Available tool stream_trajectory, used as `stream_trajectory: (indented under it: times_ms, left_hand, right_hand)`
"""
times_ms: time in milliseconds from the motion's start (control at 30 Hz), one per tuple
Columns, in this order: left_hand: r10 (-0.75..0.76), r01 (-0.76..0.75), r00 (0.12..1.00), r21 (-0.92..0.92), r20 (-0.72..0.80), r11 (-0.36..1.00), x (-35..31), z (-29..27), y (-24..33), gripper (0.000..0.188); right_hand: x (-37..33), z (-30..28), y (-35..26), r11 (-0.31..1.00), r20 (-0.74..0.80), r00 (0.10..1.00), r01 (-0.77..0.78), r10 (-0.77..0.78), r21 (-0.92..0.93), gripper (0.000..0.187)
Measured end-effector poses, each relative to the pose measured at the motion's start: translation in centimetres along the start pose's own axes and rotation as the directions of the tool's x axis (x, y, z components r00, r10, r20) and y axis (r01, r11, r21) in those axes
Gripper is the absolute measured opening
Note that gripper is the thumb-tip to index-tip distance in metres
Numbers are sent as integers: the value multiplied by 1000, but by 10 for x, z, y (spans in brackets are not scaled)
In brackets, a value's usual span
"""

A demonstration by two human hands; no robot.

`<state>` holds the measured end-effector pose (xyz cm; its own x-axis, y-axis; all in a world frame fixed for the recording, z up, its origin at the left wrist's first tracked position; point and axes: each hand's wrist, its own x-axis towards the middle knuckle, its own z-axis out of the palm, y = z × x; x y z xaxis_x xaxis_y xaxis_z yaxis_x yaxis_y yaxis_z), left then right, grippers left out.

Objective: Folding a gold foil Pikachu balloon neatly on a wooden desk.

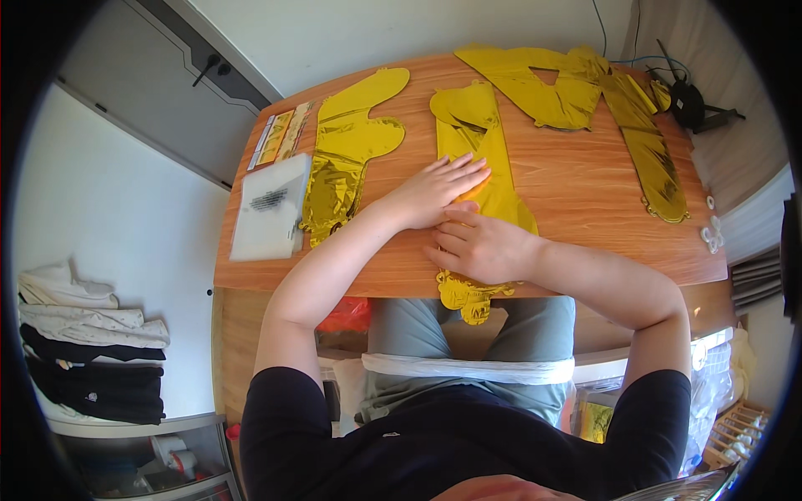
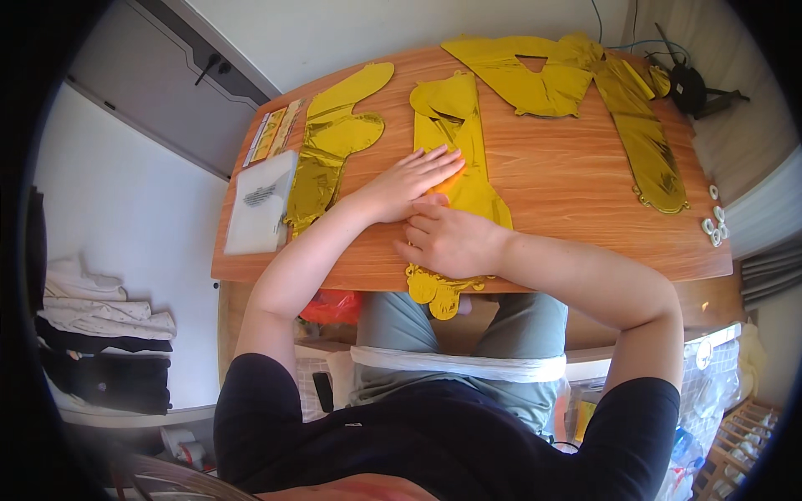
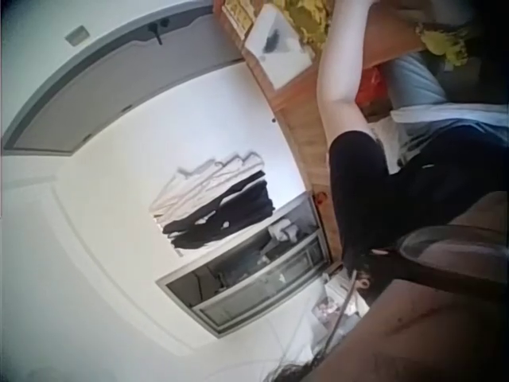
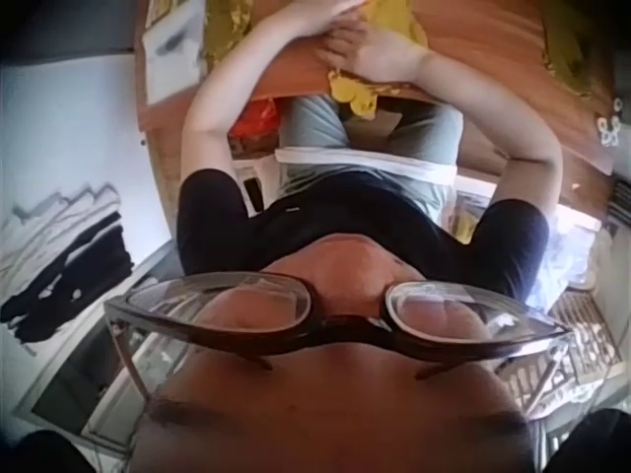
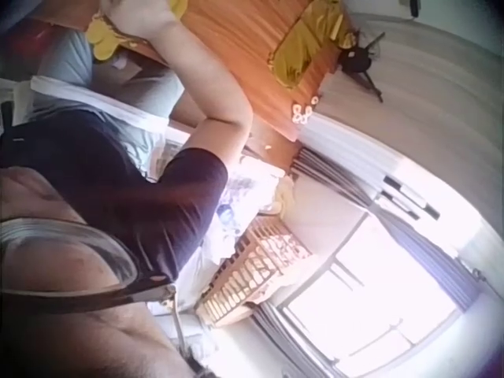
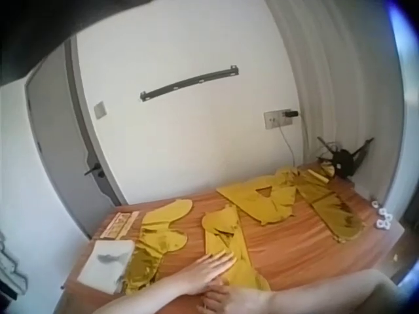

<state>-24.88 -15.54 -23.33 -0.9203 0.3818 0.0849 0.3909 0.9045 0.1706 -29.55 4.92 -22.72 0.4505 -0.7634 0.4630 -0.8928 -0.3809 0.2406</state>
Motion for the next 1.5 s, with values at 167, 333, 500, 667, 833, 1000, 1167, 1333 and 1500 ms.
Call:
stream_trajectory:
  times_ms: [167,333,500,667,833,1000,1167,1333,1500]
  left_hand:
    - [-4,3,1000,81,21,997,-1,1,5,68]
    - [59,-54,998,128,-32,990,-4,12,-3,66]
    - [4,-7,999,69,41,998,-1,-1,6,86]
    - [-22,21,1000,93,6,995,-4,0,5,100]
    - [-43,42,999,69,16,997,-3,-1,10,106]
    - [-49,47,999,67,17,997,-5,4,7,108]
    - [-4,7,999,85,-32,996,-3,11,2,116]
    - [6,-3,999,84,-42,996,-1,14,-1,118]
    - [7,-2,998,78,-62,997,-1,16,-1,119]
  right_hand:
    - [1,-14,-1,998,-24,999,30,-32,-59,21]
    - [2,-42,17,974,-138,966,-207,218,94,32]
    - [-6,-77,44,836,45,859,-508,511,208,12]
    - [-37,-63,35,825,350,820,-534,453,183,15]
    - [-45,-62,15,796,230,815,-574,533,191,14]
    - [-45,-57,-11,609,55,612,-791,789,52,16]
    - [-60,-45,-24,154,29,157,-983,987,100,28]
    - [-53,-43,-27,75,72,79,-995,994,60,32]
    - [-57,-47,-19,-157,285,-106,-974,953,162,37]
